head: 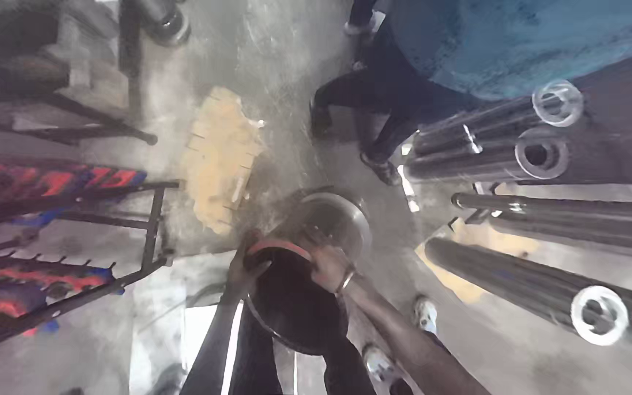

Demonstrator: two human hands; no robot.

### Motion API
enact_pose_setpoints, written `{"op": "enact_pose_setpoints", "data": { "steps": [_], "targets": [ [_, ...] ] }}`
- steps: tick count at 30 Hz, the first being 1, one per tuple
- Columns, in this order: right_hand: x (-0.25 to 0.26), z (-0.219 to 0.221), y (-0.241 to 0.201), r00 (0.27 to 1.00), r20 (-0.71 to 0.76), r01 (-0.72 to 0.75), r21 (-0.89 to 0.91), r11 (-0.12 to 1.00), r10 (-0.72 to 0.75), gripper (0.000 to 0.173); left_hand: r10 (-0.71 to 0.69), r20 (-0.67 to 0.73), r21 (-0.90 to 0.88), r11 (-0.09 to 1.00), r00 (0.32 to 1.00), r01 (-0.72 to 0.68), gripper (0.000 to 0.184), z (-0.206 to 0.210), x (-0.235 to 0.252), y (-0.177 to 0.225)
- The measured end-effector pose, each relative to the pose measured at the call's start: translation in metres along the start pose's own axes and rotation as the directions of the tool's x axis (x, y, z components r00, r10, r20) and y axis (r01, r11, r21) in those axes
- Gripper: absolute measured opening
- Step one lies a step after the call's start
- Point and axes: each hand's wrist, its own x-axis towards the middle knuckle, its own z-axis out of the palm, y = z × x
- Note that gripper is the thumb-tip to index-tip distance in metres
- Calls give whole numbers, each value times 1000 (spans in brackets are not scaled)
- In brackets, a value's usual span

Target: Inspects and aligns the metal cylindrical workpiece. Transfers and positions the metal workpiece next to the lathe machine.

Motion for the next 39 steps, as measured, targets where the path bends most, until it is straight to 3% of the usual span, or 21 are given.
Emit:
{"op": "enact_pose_setpoints", "data": {
  "steps": [3,6,8,9,10,12,14,17,19,20,23,28,32,35,37,39],
  "targets": [
    [-5,-5,8,1000,1,8,-3,1000,-8,86,-13,-70,107,994,997,21,64,17,3,6],
    [-4,-15,17,999,-20,44,20,999,-43,89,-183,-73,201,960,980,194,50,22,18,32],
    [-18,-11,28,995,-96,21,70,997,-14,79,-194,-112,310,925,975,220,39,31,22,35],
    [-32,-2,37,978,-209,6,100,995,15,68,-135,-124,344,923,983,170,34,34,24,31],
    [-52,12,45,940,-332,-24,164,986,78,64,-76,-129,354,928,989,118,30,35,21,26],
    [-91,41,57,811,-502,-110,373,921,300,85,-26,-114,306,950,993,60,29,37,20,23],
    [-113,75,54,711,-471,-189,588,786,523,101,-20,-103,268,962,994,47,32,36,21,22],
    [-101,140,43,590,-527,-129,687,715,612,89,-44,-106,188,980,993,64,27,41,18,29],
    [-82,151,42,482,-652,-68,638,767,585,71,-56,-115,124,990,992,70,22,41,21,34],
    [-77,150,39,467,-676,-68,616,785,570,71,-45,-105,103,993,993,56,21,38,22,32],
    [-77,142,37,492,-681,-111,569,815,542,76,-16,-48,103,994,999,21,21,31,22,28],
    [-66,113,38,535,-693,-113,507,854,482,78,-109,-121,23,993,987,113,20,32,29,33],
    [-52,82,42,602,-676,-139,435,890,425,79,-271,-237,72,953,933,295,22,37,32,43],
    [-40,53,44,695,-583,-198,406,892,420,90,-401,-307,84,892,863,444,27,42,35,52],
    [-30,26,43,754,-508,-214,409,887,416,91,-434,-335,47,879,836,475,30,44,35,55],
    [-22,3,42,784,-470,-206,420,884,406,82,-426,-335,-19,895,840,446,27,45,33,59]
  ]
}}
